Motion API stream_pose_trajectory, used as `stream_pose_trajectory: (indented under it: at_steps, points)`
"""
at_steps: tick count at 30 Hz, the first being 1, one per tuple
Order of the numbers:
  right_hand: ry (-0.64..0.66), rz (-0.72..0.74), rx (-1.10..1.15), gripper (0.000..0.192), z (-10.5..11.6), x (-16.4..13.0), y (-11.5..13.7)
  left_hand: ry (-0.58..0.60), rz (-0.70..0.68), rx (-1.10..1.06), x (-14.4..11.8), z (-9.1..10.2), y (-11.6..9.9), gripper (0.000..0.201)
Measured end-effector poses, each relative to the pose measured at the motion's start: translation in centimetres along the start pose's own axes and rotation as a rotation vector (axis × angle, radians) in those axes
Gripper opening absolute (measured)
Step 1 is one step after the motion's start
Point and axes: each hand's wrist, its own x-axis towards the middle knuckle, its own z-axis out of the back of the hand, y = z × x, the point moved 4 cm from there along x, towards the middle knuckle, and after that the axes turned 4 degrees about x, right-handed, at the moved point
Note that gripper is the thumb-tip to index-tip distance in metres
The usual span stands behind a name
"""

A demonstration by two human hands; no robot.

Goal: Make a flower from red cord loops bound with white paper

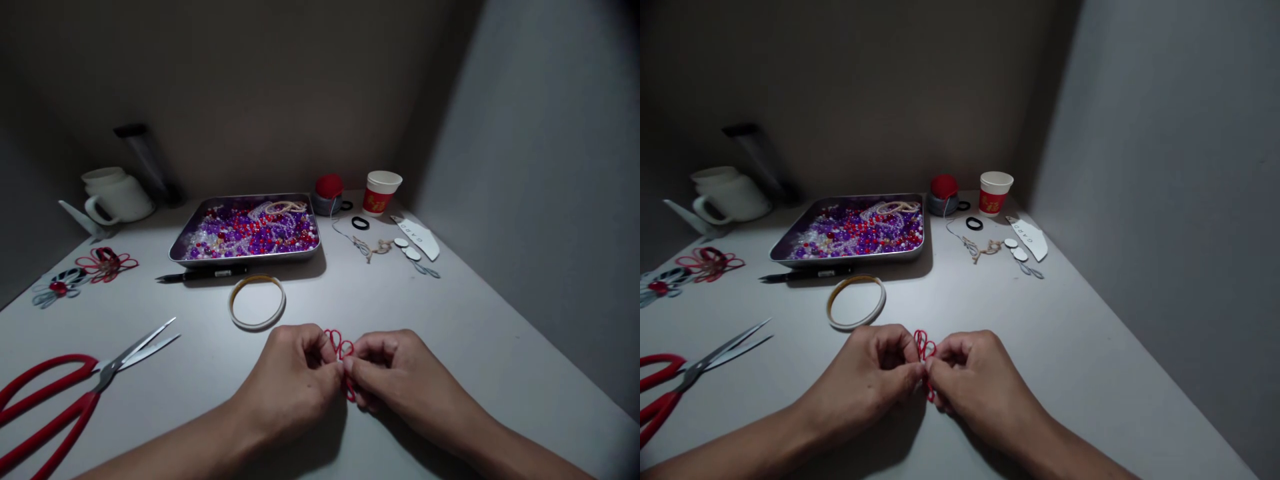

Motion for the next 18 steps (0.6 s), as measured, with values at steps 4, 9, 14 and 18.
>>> stream_pose_trajectory:
  at_steps: [4, 9, 14, 18]
  points:
    - [-0.001, 0.009, -0.021, 0.017, -0.06, 0.07, 0.00, 0.008, 0.003, 0.031, 0.15, 0.00, 0.06, 0.014]
    - [-0.010, 0.020, -0.063, 0.019, -0.15, 0.03, 0.18, -0.029, -0.008, 0.074, 0.36, -0.11, 0.32, 0.015]
    - [-0.003, 0.025, -0.066, 0.017, -0.01, 0.03, -0.01, -0.058, 0.000, 0.085, 0.40, -0.06, 0.57, 0.012]
    - [-0.006, 0.012, -0.042, 0.017, 0.01, 0.09, -0.18, -0.032, -0.046, 0.013, 0.27, 0.05, 0.31, 0.010]
